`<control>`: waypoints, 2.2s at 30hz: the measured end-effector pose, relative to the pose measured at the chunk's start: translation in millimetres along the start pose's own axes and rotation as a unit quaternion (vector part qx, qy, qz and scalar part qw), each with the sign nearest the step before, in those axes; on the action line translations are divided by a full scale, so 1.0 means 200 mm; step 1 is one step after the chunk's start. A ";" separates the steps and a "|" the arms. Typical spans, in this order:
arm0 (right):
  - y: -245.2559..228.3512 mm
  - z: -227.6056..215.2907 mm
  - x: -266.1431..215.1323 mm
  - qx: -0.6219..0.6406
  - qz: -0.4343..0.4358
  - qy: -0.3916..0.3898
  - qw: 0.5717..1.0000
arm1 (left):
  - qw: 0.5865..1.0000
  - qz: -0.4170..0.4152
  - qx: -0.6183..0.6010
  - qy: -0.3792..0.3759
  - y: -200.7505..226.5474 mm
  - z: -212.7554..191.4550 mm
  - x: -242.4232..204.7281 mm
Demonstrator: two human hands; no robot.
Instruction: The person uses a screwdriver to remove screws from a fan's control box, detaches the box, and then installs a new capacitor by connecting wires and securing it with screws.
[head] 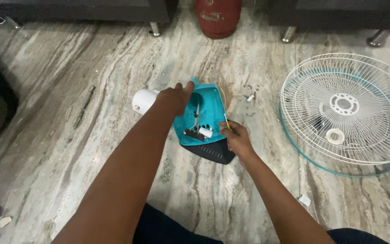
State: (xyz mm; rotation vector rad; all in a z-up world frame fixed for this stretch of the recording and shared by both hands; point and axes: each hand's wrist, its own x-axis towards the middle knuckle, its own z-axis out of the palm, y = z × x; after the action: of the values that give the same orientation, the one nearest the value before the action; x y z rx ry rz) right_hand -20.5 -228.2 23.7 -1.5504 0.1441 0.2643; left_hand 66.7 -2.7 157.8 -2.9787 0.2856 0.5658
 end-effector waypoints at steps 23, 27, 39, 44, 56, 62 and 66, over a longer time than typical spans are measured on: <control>0.03 0.02 -0.11 -0.313 -0.199 0.061 0.926 | 0.976 0.066 -0.054 0.200 0.37 -0.03 -0.03; 0.00 0.02 -0.13 -0.372 -0.210 0.072 0.902 | 0.871 0.096 -0.221 0.428 0.23 0.22 -0.15; 0.08 0.05 -0.12 -0.334 -0.236 0.086 0.908 | 0.658 0.071 -0.676 0.324 0.34 0.81 -0.23; 0.05 0.03 -0.12 -0.275 -0.184 0.065 0.941 | 0.588 0.075 -0.746 0.302 0.32 0.80 -0.09; -0.17 0.01 -0.15 -0.199 -0.261 0.054 0.943 | 0.501 -0.104 -0.836 0.198 0.30 0.69 -0.16; -0.23 0.01 -0.19 -0.180 -0.259 0.081 0.945 | 0.539 -0.067 -0.817 0.192 0.39 0.67 -0.26; -0.23 0.01 -0.18 -0.177 -0.263 0.082 0.945 | 0.527 -0.079 -0.829 0.169 0.39 0.69 -0.25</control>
State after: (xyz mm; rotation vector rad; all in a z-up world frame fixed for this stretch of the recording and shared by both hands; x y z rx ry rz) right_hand -44.6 -228.2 77.5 -1.9040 -0.2006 -0.2771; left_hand -43.0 -52.4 43.3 -4.7502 -1.3890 0.0545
